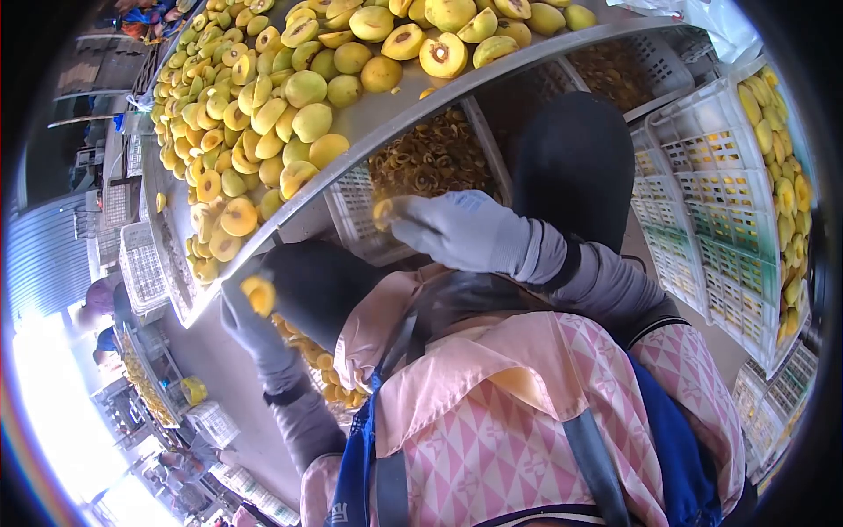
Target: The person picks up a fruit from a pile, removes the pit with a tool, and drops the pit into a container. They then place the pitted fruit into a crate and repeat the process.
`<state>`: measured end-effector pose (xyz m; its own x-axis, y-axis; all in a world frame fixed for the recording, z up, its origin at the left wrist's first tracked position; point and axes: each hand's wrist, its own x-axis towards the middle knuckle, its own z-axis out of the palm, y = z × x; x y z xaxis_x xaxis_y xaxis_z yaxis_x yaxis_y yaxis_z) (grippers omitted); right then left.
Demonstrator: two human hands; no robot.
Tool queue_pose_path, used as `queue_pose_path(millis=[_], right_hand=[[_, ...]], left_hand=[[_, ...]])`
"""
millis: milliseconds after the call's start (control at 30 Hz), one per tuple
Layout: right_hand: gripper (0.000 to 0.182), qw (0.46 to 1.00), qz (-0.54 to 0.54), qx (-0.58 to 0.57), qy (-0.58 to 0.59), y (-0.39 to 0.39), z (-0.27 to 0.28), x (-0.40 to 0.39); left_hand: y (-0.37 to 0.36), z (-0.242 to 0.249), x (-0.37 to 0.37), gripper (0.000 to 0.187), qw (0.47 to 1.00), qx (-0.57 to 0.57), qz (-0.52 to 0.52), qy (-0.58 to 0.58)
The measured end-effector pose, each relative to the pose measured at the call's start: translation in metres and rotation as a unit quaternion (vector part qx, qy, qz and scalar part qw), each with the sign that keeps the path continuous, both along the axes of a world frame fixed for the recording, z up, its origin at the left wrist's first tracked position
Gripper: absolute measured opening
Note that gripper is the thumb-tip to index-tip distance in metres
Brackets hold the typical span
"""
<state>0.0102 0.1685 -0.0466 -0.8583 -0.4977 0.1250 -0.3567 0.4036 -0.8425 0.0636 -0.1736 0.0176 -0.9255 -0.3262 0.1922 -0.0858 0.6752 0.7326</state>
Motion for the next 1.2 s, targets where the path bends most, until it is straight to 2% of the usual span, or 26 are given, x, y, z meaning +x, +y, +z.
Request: queue_pose_path(millis=[33, 67, 100, 133, 167, 200, 267, 333, 367, 400, 500, 600, 667, 700, 733, 767, 800, 867, 900, 967, 1033, 1067, 1100, 1133, 1167, 1200], right_hand=[[0.023, 0.999, -0.002, 0.028, 0.026, -0.001, 0.006, 0.005], [0.022, 0.998, 0.001, 0.040, 0.049, -0.002, 0.003, 0.004], [0.022, 0.996, 0.004, 0.054, 0.073, -0.003, -0.004, 0.004], [0.022, 0.993, 0.008, 0.067, 0.095, -0.005, -0.007, 0.004], [0.020, 0.987, 0.013, 0.127, 0.094, -0.004, -0.001, 0.003], [0.021, 0.987, 0.007, 0.137, 0.086, -0.005, -0.001, 0.002], [0.023, 0.985, -0.002, 0.157, 0.072, -0.007, 0.001, -0.002], [0.024, 0.991, -0.010, 0.121, 0.060, -0.007, 0.002, -0.004], [0.025, 0.993, -0.016, 0.103, 0.053, -0.007, 0.003, -0.005], [0.026, 0.994, -0.015, 0.100, 0.034, -0.005, 0.005, -0.005], [0.028, 0.996, -0.016, 0.086, -0.005, 0.000, 0.014, -0.009], [0.029, 0.999, -0.033, 0.032, 0.011, 0.002, 0.012, -0.008], [0.028, 0.996, -0.063, -0.044, 0.051, 0.003, 0.007, -0.010], [0.028, 0.993, -0.072, -0.096, 0.023, 0.003, 0.010, -0.010], [0.028, 0.986, -0.081, -0.146, -0.005, 0.005, 0.018, -0.012], [0.028, 0.976, -0.090, -0.196, -0.032, 0.006, 0.026, -0.014], [0.028, 0.958, -0.081, -0.254, -0.108, 0.007, 0.032, -0.017], [0.028, 0.894, -0.060, -0.362, -0.256, 0.004, 0.040, -0.024], [0.034, 0.888, -0.071, -0.360, -0.277, 0.003, 0.038, -0.026], [0.033, 0.924, -0.057, -0.327, -0.190, -0.002, 0.029, -0.025], [0.032, 0.965, -0.072, -0.249, 0.022, -0.004, 0.014, -0.025], [0.031, 0.960, -0.093, -0.183, 0.188, -0.004, 0.004, -0.026], [0.030, 0.956, -0.103, -0.161, 0.221, -0.006, 0.004, -0.025], [0.029, 0.951, -0.113, -0.140, 0.253, -0.007, 0.004, -0.023], [0.028, 0.967, -0.114, -0.166, 0.155, -0.010, 0.008, -0.018], [0.026, 0.974, -0.114, -0.189, 0.056, -0.012, 0.012, -0.014]], left_hand=[[-0.041, -0.001, 0.008, 0.028, 0.998, 0.046, 0.035, -0.039], [-0.073, -0.008, 0.011, 0.028, 0.997, 0.004, 0.041, -0.072], [-0.043, 0.016, 0.004, 0.027, 0.958, -0.198, 0.093, -0.186], [-0.039, 0.018, -0.006, 0.027, 0.953, -0.286, 0.029, -0.100], [-0.035, 0.016, -0.022, 0.028, 0.929, -0.367, -0.036, -0.011], [-0.028, 0.013, -0.042, 0.028, 0.888, -0.441, -0.100, 0.078], [0.018, 0.010, -0.091, 0.031, 0.908, -0.355, -0.162, 0.149], [0.073, 0.010, -0.131, 0.038, 0.925, -0.308, -0.206, 0.080], [0.090, 0.000, -0.155, 0.045, 0.914, -0.366, -0.176, -0.006], [0.102, -0.010, -0.178, 0.053, 0.892, -0.419, -0.145, -0.092], [0.123, -0.035, -0.229, 0.071, 0.812, -0.523, -0.128, -0.224], [0.123, -0.031, -0.240, 0.074, 0.839, -0.481, -0.121, -0.224], [0.121, -0.016, -0.225, 0.063, 0.873, -0.435, -0.132, -0.178], [0.120, -0.010, -0.214, 0.058, 0.888, -0.410, -0.140, -0.154], [0.114, -0.013, -0.203, 0.054, 0.948, -0.226, -0.174, -0.140], [0.102, -0.019, -0.191, 0.052, 0.972, -0.031, -0.200, -0.123], [0.093, -0.022, -0.175, 0.052, 0.957, 0.165, -0.215, -0.102], [0.126, -0.003, -0.123, 0.059, 0.937, 0.264, -0.225, -0.047], [0.141, 0.001, -0.109, 0.063, 0.921, 0.315, -0.230, -0.020], [0.150, -0.014, -0.094, 0.071, 0.939, 0.199, -0.279, 0.022], [0.169, -0.006, -0.078, 0.066, 0.922, 0.315, -0.226, -0.017], [0.166, -0.008, -0.076, 0.063, 0.881, 0.422, -0.206, -0.060], [0.165, -0.006, -0.075, 0.060, 0.827, 0.521, -0.184, -0.103], [0.171, -0.004, -0.074, 0.055, 0.838, 0.511, -0.174, -0.081], [0.183, -0.002, -0.073, 0.050, 0.848, 0.500, -0.164, -0.059], [0.185, -0.002, -0.073, 0.047, 0.879, 0.444, -0.172, -0.034]])
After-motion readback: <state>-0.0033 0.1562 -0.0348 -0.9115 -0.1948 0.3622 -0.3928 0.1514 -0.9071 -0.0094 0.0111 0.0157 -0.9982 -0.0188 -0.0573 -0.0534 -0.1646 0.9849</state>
